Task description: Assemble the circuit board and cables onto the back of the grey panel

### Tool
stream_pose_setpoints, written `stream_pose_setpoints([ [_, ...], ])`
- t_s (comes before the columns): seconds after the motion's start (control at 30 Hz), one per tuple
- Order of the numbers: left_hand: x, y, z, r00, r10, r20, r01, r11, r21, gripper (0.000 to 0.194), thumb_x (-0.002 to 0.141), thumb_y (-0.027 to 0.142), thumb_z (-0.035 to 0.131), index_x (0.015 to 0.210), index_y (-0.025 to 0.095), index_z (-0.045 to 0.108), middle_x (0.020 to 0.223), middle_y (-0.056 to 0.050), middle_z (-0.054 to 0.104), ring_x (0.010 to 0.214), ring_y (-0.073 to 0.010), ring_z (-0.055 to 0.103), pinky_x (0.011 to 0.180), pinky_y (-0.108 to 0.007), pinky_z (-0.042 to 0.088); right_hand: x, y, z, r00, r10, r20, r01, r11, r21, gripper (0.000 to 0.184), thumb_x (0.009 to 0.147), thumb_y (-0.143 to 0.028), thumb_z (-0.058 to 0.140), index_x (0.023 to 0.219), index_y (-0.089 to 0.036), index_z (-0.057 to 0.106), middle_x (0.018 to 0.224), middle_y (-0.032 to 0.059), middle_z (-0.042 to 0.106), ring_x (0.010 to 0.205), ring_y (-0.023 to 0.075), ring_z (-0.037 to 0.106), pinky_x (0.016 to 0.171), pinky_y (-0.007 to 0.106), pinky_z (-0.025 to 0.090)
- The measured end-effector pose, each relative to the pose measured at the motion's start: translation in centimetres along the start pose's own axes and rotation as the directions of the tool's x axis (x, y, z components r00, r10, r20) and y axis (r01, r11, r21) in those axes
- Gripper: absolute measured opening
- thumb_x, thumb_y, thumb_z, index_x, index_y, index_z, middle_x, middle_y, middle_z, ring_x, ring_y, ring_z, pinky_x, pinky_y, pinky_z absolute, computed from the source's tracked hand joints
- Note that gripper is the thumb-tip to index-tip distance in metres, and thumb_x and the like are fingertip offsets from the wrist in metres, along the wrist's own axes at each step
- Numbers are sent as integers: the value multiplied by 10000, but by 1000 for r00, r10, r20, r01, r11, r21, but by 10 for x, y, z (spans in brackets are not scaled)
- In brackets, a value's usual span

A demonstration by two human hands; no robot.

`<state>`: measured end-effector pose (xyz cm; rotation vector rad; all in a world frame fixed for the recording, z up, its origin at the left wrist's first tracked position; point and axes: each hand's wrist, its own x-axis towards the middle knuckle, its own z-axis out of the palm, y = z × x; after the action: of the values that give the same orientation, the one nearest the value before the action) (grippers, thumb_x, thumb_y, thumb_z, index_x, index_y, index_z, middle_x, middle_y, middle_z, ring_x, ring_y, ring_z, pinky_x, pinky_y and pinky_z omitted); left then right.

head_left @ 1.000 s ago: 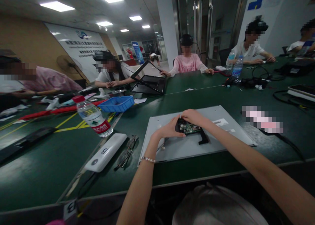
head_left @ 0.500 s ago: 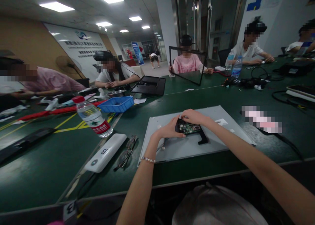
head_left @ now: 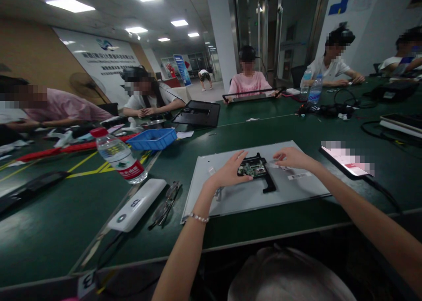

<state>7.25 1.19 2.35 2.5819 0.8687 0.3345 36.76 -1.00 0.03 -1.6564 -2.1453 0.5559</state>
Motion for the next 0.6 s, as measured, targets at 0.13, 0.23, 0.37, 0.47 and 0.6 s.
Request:
stream_pose_setpoints([
  [0.13, 2, 8, 3, 999, 43, -8, -43, 999, 17, 786, 816, 517, 548, 1455, 221, 200, 1525, -89, 194, 1395, -264, 199, 1146, -425, 201, -8, -8, 5, 1000, 0, 8, 0, 1000, 24, 214, 745, -242, 652, 928, -148, 710, 978, 114, 701, 875, 227, 643, 787, 313, 483],
  [0.23, 3, 10, 4, 999, 44, -12, -44, 999, 6, 750, 823, 483, 545, 1449, 225, 221, 1521, -85, 210, 1389, -268, 213, 1144, -432, 204, -8, -13, 8, 1000, 8, 5, -8, 1000, 29, 136, 740, -198, 637, 845, -149, 707, 930, 100, 704, 860, 214, 640, 797, 307, 477],
  [0.37, 3, 9, 6, 999, 38, -14, -38, 999, 7, 734, 828, 466, 541, 1447, 225, 229, 1516, -80, 224, 1382, -268, 233, 1143, -422, 212, -8, -12, 11, 1000, 27, -10, -26, 995, 98, 149, 746, -166, 613, 879, -152, 678, 888, 75, 701, 823, 183, 640, 754, 278, 486],
  [0.47, 4, 10, 8, 999, 46, -13, -46, 999, 24, 716, 832, 448, 539, 1444, 226, 239, 1512, -75, 233, 1377, -267, 241, 1140, -421, 220, -9, -11, 12, 998, 54, -38, -48, 987, 155, 221, 737, -155, 619, 954, -150, 659, 874, 72, 695, 796, 171, 641, 718, 262, 492],
  [0.6, 6, 13, 9, 998, 66, -24, -65, 998, 28, 662, 841, 410, 533, 1427, 245, 273, 1494, -58, 275, 1366, -259, 264, 1136, -430, 230, -9, -14, 14, 997, 49, -58, -35, 973, 229, 190, 752, -184, 608, 929, -159, 673, 843, 59, 701, 769, 169, 647, 710, 268, 500],
])
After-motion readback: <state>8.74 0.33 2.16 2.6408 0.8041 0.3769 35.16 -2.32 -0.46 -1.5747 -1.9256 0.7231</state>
